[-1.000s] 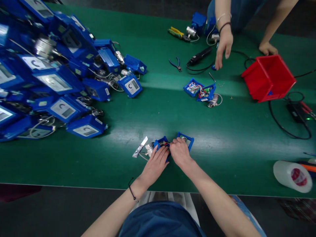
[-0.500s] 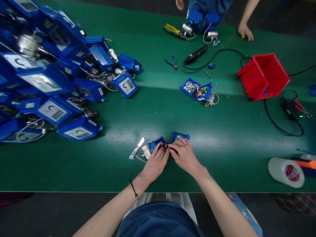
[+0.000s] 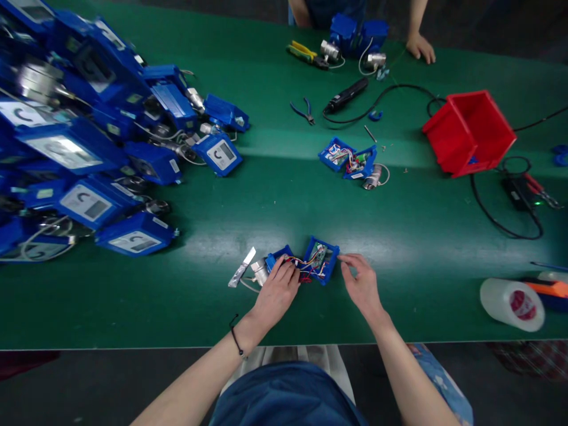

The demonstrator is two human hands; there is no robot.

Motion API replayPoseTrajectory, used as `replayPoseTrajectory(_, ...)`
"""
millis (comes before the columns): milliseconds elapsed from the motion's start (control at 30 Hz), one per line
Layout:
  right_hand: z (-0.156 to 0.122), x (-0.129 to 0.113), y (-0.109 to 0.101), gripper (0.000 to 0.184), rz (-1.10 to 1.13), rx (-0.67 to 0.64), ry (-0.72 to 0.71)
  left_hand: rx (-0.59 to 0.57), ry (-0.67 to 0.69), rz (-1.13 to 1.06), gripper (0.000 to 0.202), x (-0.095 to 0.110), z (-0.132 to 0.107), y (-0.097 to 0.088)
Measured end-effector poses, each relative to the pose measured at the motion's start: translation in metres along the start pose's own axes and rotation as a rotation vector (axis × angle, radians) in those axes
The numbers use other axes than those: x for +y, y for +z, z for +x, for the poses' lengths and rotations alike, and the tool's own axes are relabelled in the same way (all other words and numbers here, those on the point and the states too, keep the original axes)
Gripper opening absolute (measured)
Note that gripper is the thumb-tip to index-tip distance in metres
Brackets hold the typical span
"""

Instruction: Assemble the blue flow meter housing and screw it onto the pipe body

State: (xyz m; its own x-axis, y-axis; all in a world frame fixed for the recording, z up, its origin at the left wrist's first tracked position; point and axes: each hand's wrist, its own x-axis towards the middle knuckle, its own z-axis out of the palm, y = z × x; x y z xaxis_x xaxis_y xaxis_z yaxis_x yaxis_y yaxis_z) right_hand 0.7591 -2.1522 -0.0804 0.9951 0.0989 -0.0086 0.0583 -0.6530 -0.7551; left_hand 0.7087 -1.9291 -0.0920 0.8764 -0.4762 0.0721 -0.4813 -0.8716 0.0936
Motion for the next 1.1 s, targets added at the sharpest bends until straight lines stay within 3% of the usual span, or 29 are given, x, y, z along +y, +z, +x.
replayPoseTrajectory(167, 0.0, 0.004, 0.002, 0.028, 0.028, -0.039, 0.043, -0.005, -0.02, 0.043, 0.032, 0.005, -0.002, 0.004)
replayPoseTrajectory(267, -0.002, 0.012, 0.006, 0.031, 0.125, -0.087, 0.17, -0.023, -0.014, 0.054, 0.032, 0.007, -0.002, 0.002)
replayPoseTrajectory(333, -0.003, 0.015, 0.008, 0.038, 0.318, -0.203, 0.3, -0.038, 0.0, 0.04, 0.031, 0.008, 0.0, 0.0)
replayPoseTrajectory(400, -0.002, 0.015, 0.009, 0.048, 0.601, -0.405, 0.402, -0.047, -0.005, 0.016, 0.03, 0.007, 0.004, -0.002)
replayPoseTrajectory(500, 0.003, 0.012, 0.01, 0.051, 0.868, -0.61, 0.454, -0.023, -0.04, -0.033, 0.036, 0.009, 0.007, -0.001)
replayPoseTrajectory(600, 0.01, 0.008, 0.013, 0.048, 0.836, -0.598, 0.414, 0.03, -0.093, -0.071, 0.034, 0.013, 0.008, 0.003)
replayPoseTrajectory(667, 0.015, 0.007, 0.017, 0.055, 0.803, -0.591, 0.371, 0.05, -0.113, -0.065, 0.029, 0.015, 0.006, 0.005)
replayPoseTrajectory(933, 0.03, 0.008, 0.029, 0.12, 0.949, -0.802, 0.36, 0.119, -0.168, -0.082, 0.021, 0.017, 0.006, 0.008)
replayPoseTrajectory(1000, 0.037, 0.008, 0.029, 0.122, 0.915, -0.799, 0.347, 0.12, -0.187, -0.079, 0.022, 0.018, 0.008, 0.007)
replayPoseTrajectory(1100, 0.048, 0.008, 0.03, 0.111, 0.797, -0.751, 0.31, 0.065, -0.183, -0.007, 0.027, 0.023, 0.009, 0.005)
